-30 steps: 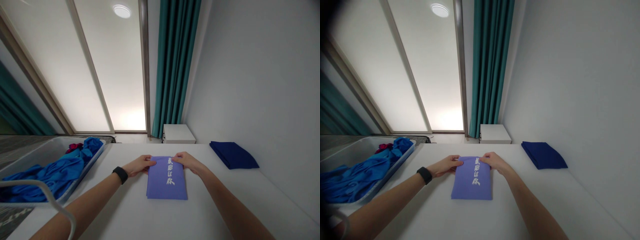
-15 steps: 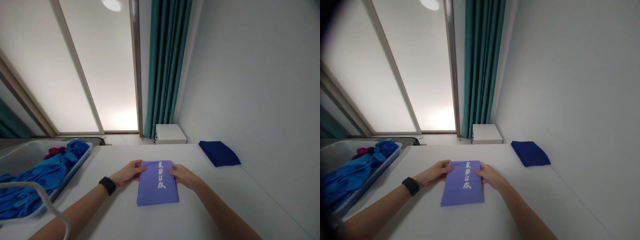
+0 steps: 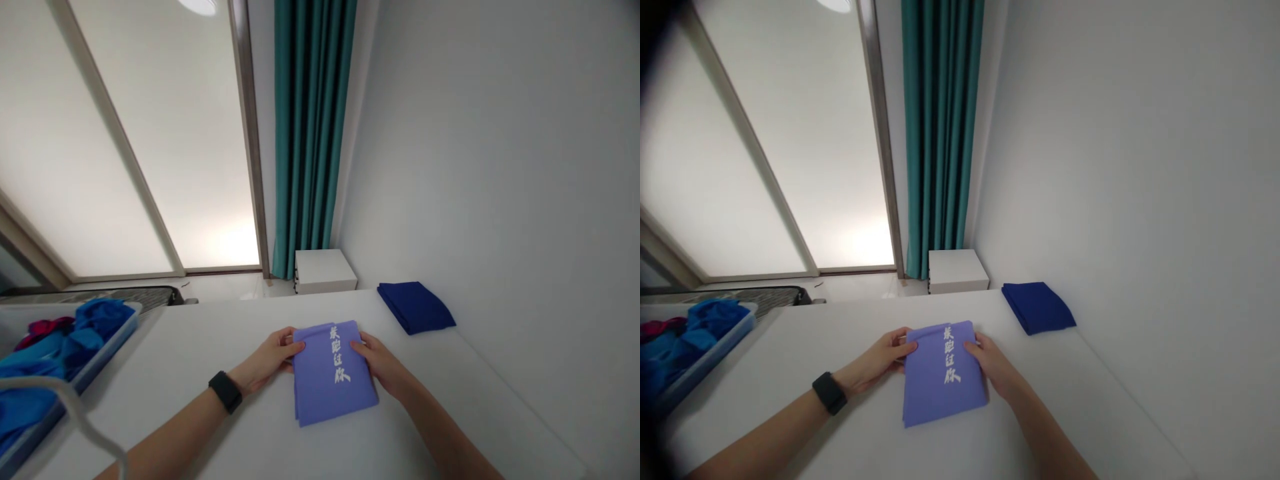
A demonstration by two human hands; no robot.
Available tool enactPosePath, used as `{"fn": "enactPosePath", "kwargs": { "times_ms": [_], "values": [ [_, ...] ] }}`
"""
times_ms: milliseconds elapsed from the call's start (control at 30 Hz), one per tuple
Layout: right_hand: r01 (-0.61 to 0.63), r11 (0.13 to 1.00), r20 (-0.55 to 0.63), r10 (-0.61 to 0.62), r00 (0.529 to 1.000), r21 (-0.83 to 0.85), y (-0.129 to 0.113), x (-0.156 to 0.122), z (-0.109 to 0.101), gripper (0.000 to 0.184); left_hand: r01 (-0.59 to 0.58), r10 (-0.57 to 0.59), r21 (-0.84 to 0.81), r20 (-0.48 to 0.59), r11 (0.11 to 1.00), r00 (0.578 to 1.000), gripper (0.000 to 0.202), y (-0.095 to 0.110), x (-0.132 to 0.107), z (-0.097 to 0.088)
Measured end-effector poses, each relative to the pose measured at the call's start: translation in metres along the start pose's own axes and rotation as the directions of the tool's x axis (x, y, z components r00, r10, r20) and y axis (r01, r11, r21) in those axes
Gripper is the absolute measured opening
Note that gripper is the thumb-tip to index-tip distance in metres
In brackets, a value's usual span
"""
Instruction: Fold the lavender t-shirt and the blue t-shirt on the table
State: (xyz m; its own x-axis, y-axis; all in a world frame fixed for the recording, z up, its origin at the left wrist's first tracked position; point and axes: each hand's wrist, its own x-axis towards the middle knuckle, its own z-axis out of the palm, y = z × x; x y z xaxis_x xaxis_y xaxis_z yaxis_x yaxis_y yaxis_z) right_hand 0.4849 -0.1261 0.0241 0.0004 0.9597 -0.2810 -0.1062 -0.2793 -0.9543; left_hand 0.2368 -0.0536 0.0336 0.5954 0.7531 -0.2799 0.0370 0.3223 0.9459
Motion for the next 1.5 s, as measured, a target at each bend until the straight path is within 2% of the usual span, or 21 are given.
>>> {"fn": "enactPosePath", "kwargs": {
  "times_ms": [267,433,600,733,900,1033,1167,1300,1500],
  "values": [
    [-0.03,0.998,-0.185,0.02,0.983,-0.049,-0.011,-0.02,-0.083,0.033,0.021,-0.015,-0.081,0.079,0.997,0.997,0.049,-0.008,0.061,0.076],
    [-0.029,0.996,-0.261,0.005,0.965,-0.086,-0.015,-0.025,-0.128,0.031,0.024,-0.011,-0.131,0.105,0.991,0.994,0.049,-0.014,0.091,0.115],
    [-0.031,0.98,-0.302,-0.029,0.953,-0.195,-0.026,-0.014,-0.164,0.031,0.006,0.013,-0.166,0.112,0.986,0.994,0.044,-0.009,0.117,0.139],
    [-0.13,0.932,-0.354,0.002,0.935,-0.337,-0.056,0.009,-0.189,0.026,0.001,0.019,-0.198,0.103,0.98,0.994,0.036,0.009,0.15,0.151],
    [-0.186,0.897,-0.416,0.002,0.909,-0.401,-0.089,0.046,-0.219,0.021,0.026,-0.017,-0.214,0.044,0.976,0.999,0.03,0.028,0.2,0.165],
    [-0.229,0.863,-0.48,-0.019,0.877,-0.451,-0.094,0.063,-0.234,0.015,0.044,-0.037,-0.225,0.037,0.973,0.999,0.025,0.027,0.226,0.175],
    [-0.261,0.837,-0.54,-0.049,0.84,-0.481,-0.085,0.062,-0.241,0.011,0.059,-0.055,-0.229,0.024,0.972,0.998,0.02,0.018,0.235,0.177],
    [-0.232,0.847,-0.594,-0.118,0.795,-0.478,-0.073,0.046,-0.246,0.01,0.054,-0.048,-0.235,0.034,0.971,0.998,0.022,0.015,0.235,0.175],
    [-0.17,0.921,-0.643,-0.105,0.758,-0.35,-0.037,0.009,-0.232,0.033,0.062,-0.051,-0.21,0.058,0.976,0.997,0.04,0.016,0.231,0.174]
  ]
}}
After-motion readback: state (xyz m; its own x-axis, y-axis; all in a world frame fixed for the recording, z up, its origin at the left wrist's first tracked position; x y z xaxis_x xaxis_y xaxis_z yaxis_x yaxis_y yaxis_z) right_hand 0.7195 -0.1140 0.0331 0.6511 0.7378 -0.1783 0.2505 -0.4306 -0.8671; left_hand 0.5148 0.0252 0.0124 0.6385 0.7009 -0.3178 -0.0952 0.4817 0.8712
